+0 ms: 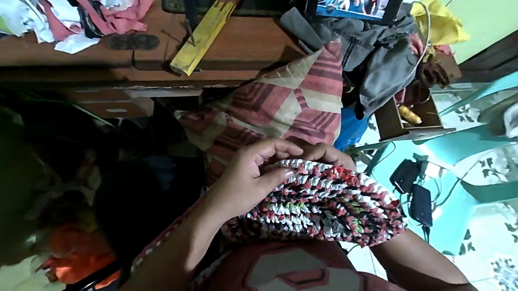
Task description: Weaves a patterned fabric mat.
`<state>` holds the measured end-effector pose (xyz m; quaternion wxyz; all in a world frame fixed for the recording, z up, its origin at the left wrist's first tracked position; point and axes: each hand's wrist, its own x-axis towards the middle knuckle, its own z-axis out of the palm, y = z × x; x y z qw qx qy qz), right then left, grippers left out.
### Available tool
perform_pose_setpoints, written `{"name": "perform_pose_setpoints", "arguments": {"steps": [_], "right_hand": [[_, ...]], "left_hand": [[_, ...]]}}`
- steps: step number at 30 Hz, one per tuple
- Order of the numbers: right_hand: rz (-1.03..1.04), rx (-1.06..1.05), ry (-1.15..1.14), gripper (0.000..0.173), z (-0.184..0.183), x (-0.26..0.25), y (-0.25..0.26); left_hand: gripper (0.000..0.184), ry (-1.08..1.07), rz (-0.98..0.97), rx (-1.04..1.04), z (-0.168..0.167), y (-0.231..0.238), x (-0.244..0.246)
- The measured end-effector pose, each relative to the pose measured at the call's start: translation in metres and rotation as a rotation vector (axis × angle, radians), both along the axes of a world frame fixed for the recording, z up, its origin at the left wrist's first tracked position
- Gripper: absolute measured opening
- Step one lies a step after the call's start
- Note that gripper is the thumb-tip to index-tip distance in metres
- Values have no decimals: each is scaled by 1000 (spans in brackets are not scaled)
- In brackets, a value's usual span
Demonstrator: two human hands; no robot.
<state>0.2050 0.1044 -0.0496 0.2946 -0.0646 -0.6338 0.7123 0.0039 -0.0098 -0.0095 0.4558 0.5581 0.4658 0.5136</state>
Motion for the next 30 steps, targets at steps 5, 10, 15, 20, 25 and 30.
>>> {"name": "perform_pose_setpoints", "arguments": {"steps": [5,10,15,20,25,30], "right_hand": [[-3,441,-59,15,-1,20,32],[-89,120,-129,15,23,12,8],[-50,577,-254,24,64,18,47],[-40,1020,-303,21,95,9,27],[-180,1168,-269,11,77,-7,-5],[-273,520,21,15,115,22,-11]], "left_hand": [[36,53,-11,-54,2,-11,-8],[19,81,103,6,0,-8,5],[13,85,115,-20,5,-4,5],[17,82,165,-67,3,-3,10],[29,109,205,-102,3,-6,18],[11,208,238,-59,-6,-6,17]]}}
